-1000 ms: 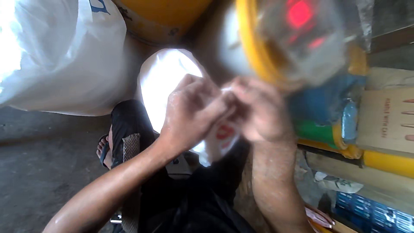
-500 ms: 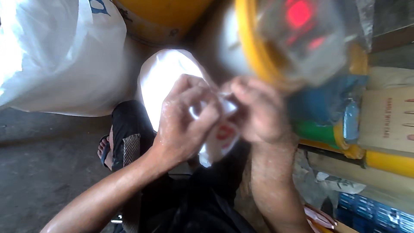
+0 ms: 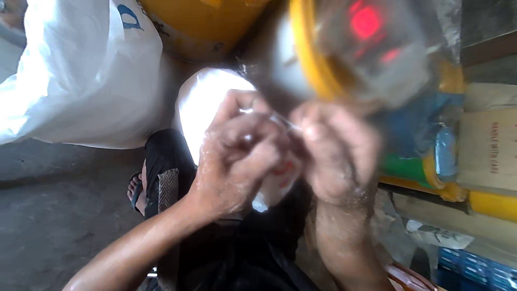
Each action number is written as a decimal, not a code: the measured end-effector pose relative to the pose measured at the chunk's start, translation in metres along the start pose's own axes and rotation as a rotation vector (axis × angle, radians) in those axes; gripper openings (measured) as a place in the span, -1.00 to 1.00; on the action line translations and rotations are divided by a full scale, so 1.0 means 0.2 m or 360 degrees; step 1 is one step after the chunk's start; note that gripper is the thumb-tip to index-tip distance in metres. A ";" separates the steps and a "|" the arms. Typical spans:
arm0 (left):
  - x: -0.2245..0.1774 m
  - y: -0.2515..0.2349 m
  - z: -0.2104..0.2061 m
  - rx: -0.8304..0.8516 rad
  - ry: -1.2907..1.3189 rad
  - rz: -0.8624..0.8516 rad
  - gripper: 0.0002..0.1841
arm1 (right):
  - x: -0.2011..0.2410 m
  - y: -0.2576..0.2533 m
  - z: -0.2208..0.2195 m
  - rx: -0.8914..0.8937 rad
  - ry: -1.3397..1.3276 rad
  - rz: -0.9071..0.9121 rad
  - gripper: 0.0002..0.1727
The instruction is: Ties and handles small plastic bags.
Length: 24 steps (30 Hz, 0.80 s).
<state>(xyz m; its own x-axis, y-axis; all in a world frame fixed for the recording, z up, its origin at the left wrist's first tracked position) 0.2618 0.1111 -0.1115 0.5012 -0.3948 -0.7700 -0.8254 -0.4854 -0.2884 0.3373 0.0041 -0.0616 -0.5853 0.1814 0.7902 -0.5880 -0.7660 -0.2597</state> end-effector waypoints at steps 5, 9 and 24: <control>-0.01 0.02 0.01 0.0048 0.0079 0.0023 -0.83 | 0.13 0.06 0.03 -0.0094 -0.0087 0.0110 -0.71; 0.05 0.02 0.10 -0.0069 0.0355 0.0250 -0.73 | 0.09 0.05 0.12 -0.0159 -0.0125 0.0087 -0.72; 0.07 0.01 0.33 -0.0649 0.0186 0.0611 -0.77 | -0.14 0.09 -0.23 -0.0056 0.0285 -0.0194 -0.34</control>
<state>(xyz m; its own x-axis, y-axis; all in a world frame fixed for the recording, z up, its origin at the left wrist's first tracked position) 0.2506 0.1562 -0.1601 0.2298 -0.6746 -0.7015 -0.7984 -0.5429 0.2605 0.3166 0.0134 -0.1151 -0.5967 0.3804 0.7066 -0.6778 -0.7103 -0.1899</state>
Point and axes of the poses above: each hand's wrist, its own y-axis away from the middle knuckle, its own z-axis out of the back of the hand, x = y × z, the point moved 8 cm from there along -y, towards the middle knuckle, and after that the axes turned 8 degrees about y, right-handed, at the moved point
